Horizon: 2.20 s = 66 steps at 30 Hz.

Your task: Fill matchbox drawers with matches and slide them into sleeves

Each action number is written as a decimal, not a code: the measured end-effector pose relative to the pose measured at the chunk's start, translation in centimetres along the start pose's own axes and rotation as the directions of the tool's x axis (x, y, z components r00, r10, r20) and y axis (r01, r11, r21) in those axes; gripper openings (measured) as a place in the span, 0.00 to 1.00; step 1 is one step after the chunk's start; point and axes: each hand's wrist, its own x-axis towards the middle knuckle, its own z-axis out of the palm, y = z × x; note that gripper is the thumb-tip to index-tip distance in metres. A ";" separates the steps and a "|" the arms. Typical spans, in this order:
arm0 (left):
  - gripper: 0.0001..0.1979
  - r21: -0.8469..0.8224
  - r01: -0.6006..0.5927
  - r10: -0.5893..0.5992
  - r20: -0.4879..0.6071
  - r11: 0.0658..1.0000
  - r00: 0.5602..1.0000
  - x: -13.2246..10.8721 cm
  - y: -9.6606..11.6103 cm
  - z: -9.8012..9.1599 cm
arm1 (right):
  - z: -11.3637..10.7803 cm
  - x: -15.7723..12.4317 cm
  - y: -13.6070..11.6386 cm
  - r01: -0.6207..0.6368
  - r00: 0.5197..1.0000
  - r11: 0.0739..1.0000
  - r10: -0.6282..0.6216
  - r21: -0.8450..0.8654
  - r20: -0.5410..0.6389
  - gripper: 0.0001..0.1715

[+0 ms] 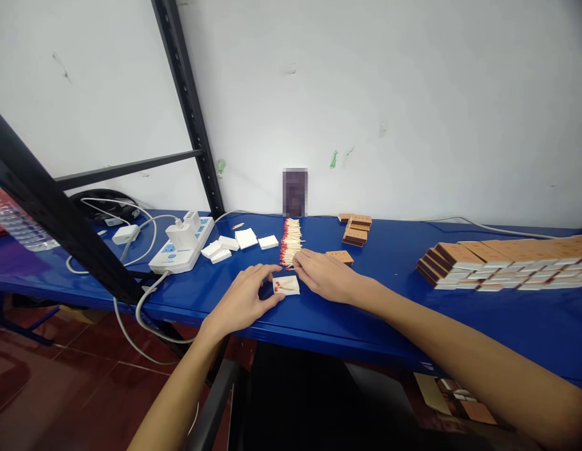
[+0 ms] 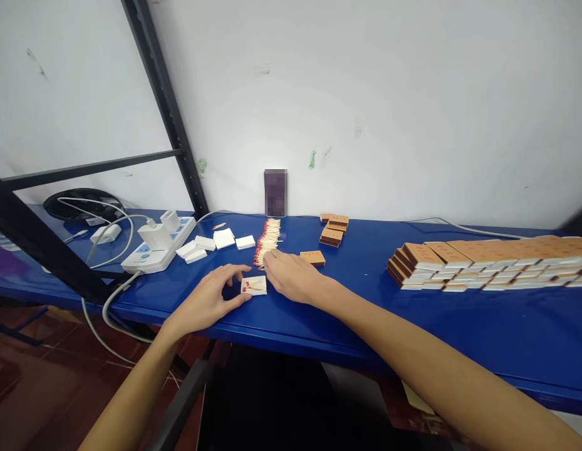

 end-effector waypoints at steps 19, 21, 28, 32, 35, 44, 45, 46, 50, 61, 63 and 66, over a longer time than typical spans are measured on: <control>0.16 -0.026 -0.049 0.047 -0.058 0.998 0.997 0.0 0.2 -0.1 | 0.9 0.4 1.1 -0.075 0.997 0.995 0.075 0.070 0.003 0.07; 0.15 -0.027 -0.042 0.041 -0.042 0.999 0.998 0.1 0.3 -0.2 | 1.0 0.5 1.0 -0.078 0.997 0.995 0.078 0.061 0.011 0.08; 0.15 0.010 -0.007 0.007 -0.006 1.000 1.000 0.2 0.2 -0.1 | 1.2 0.4 1.1 -0.095 0.995 0.995 0.095 0.018 0.024 0.12; 0.16 0.083 0.047 -0.048 0.011 0.995 0.999 0.2 0.2 -0.1 | 0.4 0.2 0.5 -0.077 0.994 0.997 0.079 0.031 -0.074 0.12; 0.16 0.108 0.052 -0.054 0.016 0.993 0.998 0.2 0.2 -0.1 | -0.2 0.0 -0.6 0.035 0.995 0.998 -0.030 0.050 -0.091 0.10; 0.17 0.115 0.035 -0.038 0.022 0.993 0.999 0.2 0.1 0.0 | 0.0 -0.1 -0.6 0.139 0.990 0.987 -0.135 0.077 -0.049 0.09; 0.17 0.112 0.027 -0.030 0.024 0.993 0.999 0.2 0.1 0.0 | 0.2 -0.1 -0.4 0.137 0.990 0.984 -0.133 0.111 -0.048 0.08; 0.18 0.108 0.019 -0.022 0.025 0.994 0.999 0.1 0.0 0.0 | 0.3 -0.2 -0.3 0.137 0.990 0.979 -0.132 0.148 -0.046 0.07; 0.18 0.084 -0.003 0.001 0.027 0.996 1.000 0.1 -0.1 0.0 | 0.7 0.0 -0.2 0.120 0.993 0.960 -0.113 0.251 -0.044 0.06; 0.13 0.058 0.008 -0.009 0.013 0.998 1.000 0.1 0.3 -0.1 | 1.6 0.8 2.3 -0.065 0.996 0.996 0.069 0.056 -0.061 0.07; 0.13 0.050 -0.001 0.000 0.006 0.999 1.000 0.1 0.4 -0.1 | 1.6 0.8 2.3 -0.065 0.997 0.996 0.067 0.057 -0.045 0.08; 0.13 0.052 -0.009 0.008 0.008 0.999 1.000 0.1 0.5 -0.2 | 1.5 0.8 2.2 -0.059 0.998 0.997 0.061 0.057 -0.031 0.09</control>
